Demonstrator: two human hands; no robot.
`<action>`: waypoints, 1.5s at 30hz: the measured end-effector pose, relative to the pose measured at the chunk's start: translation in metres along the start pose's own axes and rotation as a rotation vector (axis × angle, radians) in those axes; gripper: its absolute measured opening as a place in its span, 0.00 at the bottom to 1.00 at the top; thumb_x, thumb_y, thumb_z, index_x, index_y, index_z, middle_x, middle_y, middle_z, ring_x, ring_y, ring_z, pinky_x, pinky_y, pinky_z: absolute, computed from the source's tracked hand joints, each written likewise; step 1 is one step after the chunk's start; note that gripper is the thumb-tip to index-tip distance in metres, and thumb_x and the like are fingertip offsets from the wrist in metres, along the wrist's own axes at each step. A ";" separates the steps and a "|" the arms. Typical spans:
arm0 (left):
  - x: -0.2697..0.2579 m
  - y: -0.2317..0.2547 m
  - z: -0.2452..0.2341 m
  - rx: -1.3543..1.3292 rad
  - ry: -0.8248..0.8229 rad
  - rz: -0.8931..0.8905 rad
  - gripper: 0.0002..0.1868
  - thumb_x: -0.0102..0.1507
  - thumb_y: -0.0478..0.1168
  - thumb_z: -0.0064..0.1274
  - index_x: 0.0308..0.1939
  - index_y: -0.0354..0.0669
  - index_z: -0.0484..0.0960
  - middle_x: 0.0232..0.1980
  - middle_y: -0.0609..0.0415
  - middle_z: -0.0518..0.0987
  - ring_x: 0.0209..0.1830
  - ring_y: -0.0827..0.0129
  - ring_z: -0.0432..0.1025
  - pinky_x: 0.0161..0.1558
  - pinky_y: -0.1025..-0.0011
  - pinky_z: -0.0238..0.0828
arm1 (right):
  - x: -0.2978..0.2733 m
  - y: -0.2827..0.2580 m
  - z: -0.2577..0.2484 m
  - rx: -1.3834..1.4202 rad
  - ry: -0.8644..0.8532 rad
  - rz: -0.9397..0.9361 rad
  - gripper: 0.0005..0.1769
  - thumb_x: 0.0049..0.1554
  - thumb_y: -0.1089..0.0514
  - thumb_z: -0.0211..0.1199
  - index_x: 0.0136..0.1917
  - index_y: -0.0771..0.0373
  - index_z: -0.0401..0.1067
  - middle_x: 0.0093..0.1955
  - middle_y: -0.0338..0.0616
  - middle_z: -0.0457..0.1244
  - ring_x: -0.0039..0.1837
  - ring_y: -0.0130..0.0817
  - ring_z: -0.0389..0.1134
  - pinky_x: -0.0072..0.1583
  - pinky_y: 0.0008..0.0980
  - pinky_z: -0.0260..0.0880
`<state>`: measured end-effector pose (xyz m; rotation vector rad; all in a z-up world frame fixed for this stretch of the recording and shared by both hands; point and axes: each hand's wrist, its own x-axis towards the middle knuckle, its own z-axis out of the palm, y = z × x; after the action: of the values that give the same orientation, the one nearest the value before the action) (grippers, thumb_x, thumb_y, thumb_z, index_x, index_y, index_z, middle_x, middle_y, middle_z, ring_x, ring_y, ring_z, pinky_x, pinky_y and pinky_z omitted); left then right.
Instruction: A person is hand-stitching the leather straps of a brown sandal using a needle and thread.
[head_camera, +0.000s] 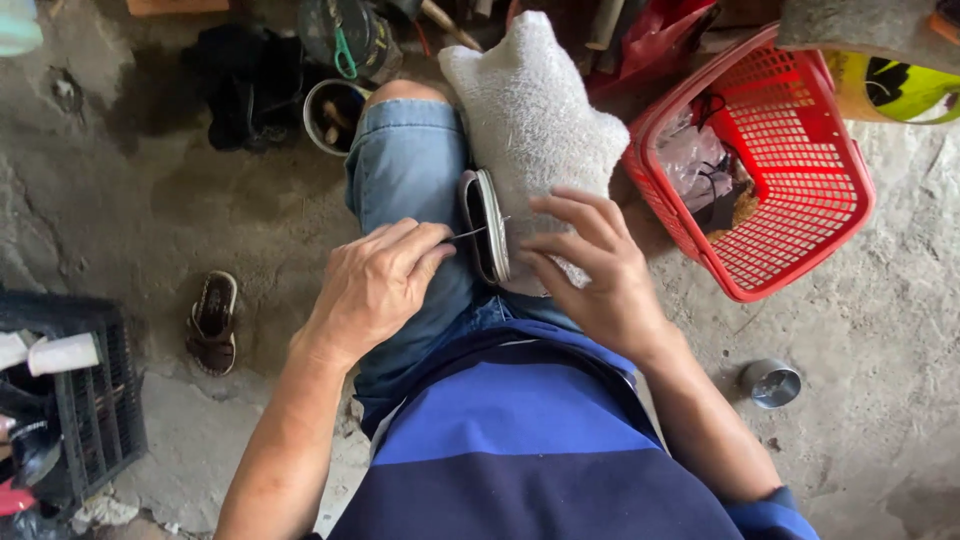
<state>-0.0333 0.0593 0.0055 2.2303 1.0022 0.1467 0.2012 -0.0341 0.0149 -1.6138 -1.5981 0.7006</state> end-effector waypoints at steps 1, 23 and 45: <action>-0.001 -0.002 0.006 -0.001 -0.001 -0.005 0.07 0.73 0.46 0.46 0.47 0.54 0.79 0.30 0.56 0.74 0.33 0.57 0.77 0.33 0.61 0.76 | -0.003 -0.001 -0.008 0.003 -0.005 0.001 0.06 0.57 0.65 0.70 0.49 0.61 0.80 0.62 0.49 0.68 0.67 0.56 0.67 0.66 0.52 0.69; 0.016 0.007 0.024 0.075 0.015 0.065 0.19 0.71 0.59 0.47 0.37 0.50 0.69 0.27 0.55 0.69 0.31 0.55 0.76 0.30 0.61 0.74 | 0.015 -0.008 -0.008 -0.008 -0.223 0.096 0.19 0.60 0.65 0.64 0.64 0.62 0.69 0.43 0.48 0.72 0.46 0.46 0.76 0.48 0.46 0.76; -0.031 -0.013 0.022 0.039 0.284 -0.226 0.35 0.59 0.76 0.56 0.22 0.52 0.65 0.14 0.55 0.67 0.17 0.55 0.72 0.21 0.66 0.65 | -0.023 0.013 -0.009 0.109 -0.105 -0.035 0.15 0.56 0.68 0.52 0.45 0.54 0.78 0.37 0.34 0.65 0.35 0.36 0.67 0.43 0.29 0.72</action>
<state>-0.0555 0.0318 -0.0142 2.1507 1.4123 0.3522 0.2148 -0.0573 0.0069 -1.4886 -1.6295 0.8516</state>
